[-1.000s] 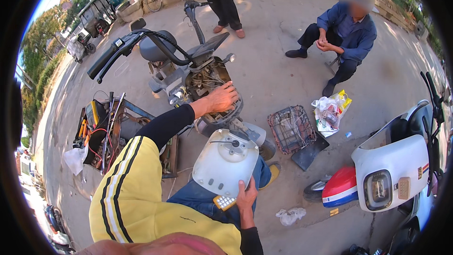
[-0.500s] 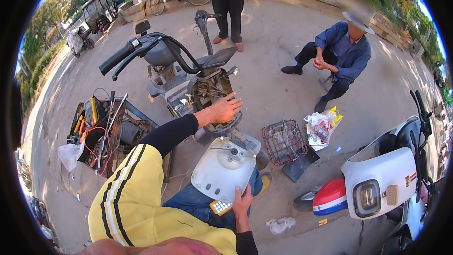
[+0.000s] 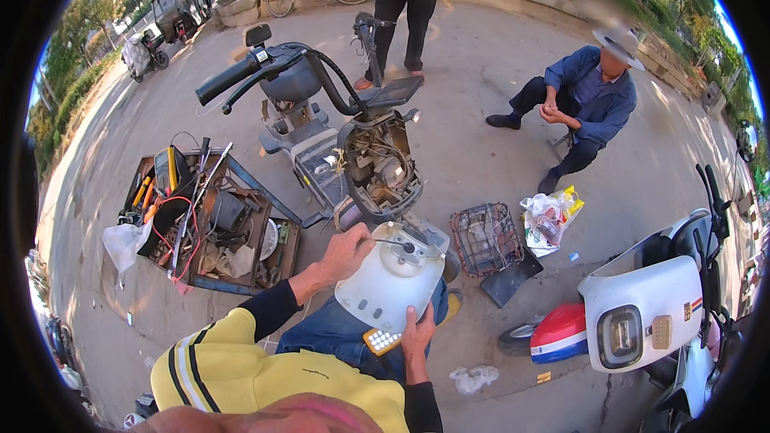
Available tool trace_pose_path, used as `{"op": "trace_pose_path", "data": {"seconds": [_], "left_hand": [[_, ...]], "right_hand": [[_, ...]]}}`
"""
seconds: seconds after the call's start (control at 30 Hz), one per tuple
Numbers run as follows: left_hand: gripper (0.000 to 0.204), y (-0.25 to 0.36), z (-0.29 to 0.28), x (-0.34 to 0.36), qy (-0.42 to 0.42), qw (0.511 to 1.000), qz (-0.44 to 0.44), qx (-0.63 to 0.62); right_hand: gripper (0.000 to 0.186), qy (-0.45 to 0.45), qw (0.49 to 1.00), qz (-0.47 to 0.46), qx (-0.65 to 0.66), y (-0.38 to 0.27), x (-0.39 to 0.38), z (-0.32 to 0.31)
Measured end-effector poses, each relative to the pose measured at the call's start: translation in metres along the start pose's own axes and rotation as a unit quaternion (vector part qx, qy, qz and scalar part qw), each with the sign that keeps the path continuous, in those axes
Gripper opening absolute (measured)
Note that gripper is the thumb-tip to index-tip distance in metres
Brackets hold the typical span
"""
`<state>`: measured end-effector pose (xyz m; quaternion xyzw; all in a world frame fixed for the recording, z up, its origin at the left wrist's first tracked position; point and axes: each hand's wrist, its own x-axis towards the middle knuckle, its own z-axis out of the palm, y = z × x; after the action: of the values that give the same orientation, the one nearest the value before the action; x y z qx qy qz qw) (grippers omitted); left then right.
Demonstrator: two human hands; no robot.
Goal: The person repairs a scooter by hand, manipulating wires and components within the central console. They then place a white plastic cover over the console area.
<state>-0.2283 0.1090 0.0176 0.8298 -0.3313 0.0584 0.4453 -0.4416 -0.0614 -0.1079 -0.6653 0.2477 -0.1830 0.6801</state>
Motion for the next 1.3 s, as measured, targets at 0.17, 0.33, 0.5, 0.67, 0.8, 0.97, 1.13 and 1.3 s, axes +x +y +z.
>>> {"op": "trace_pose_path", "data": {"seconds": [0.17,0.33,0.5,0.67,0.8,0.97,1.13,1.3], "left_hand": [[0.019,-0.01,0.007,-0.084,0.068,0.978,-0.179,-0.082],[0.023,-0.034,0.016,-0.112,0.183,0.952,-0.186,-0.162],[0.044,-0.025,0.004,-0.096,0.049,0.935,-0.291,-0.198],[0.063,-0.039,0.021,-0.099,-0.05,0.932,-0.327,-0.148],[0.056,-0.07,0.041,-0.108,-0.009,0.947,-0.303,-0.11],[0.052,-0.069,0.047,-0.113,0.009,0.939,-0.307,-0.152],[0.051,-0.08,0.05,-0.117,0.031,0.95,-0.282,-0.133],[0.054,-0.072,0.042,-0.104,0.018,0.945,-0.297,-0.137]], "right_hand": [[0.055,0.001,0.999,-0.027,-0.023,0.005,0.005,0.001],[0.049,0.002,0.998,-0.026,-0.061,-0.008,0.006,0.005],[0.048,0.023,0.996,-0.058,-0.068,0.002,0.005,0.007],[0.048,0.025,0.995,-0.05,-0.077,0.0,0.003,0.008],[0.049,0.018,0.995,-0.057,-0.084,0.001,0.008,0.01],[0.052,0.024,0.995,-0.05,-0.086,0.003,0.006,0.008],[0.056,0.026,0.994,-0.056,-0.085,0.009,0.01,0.012],[0.057,0.027,0.996,-0.069,-0.051,0.005,0.014,0.016]]}}
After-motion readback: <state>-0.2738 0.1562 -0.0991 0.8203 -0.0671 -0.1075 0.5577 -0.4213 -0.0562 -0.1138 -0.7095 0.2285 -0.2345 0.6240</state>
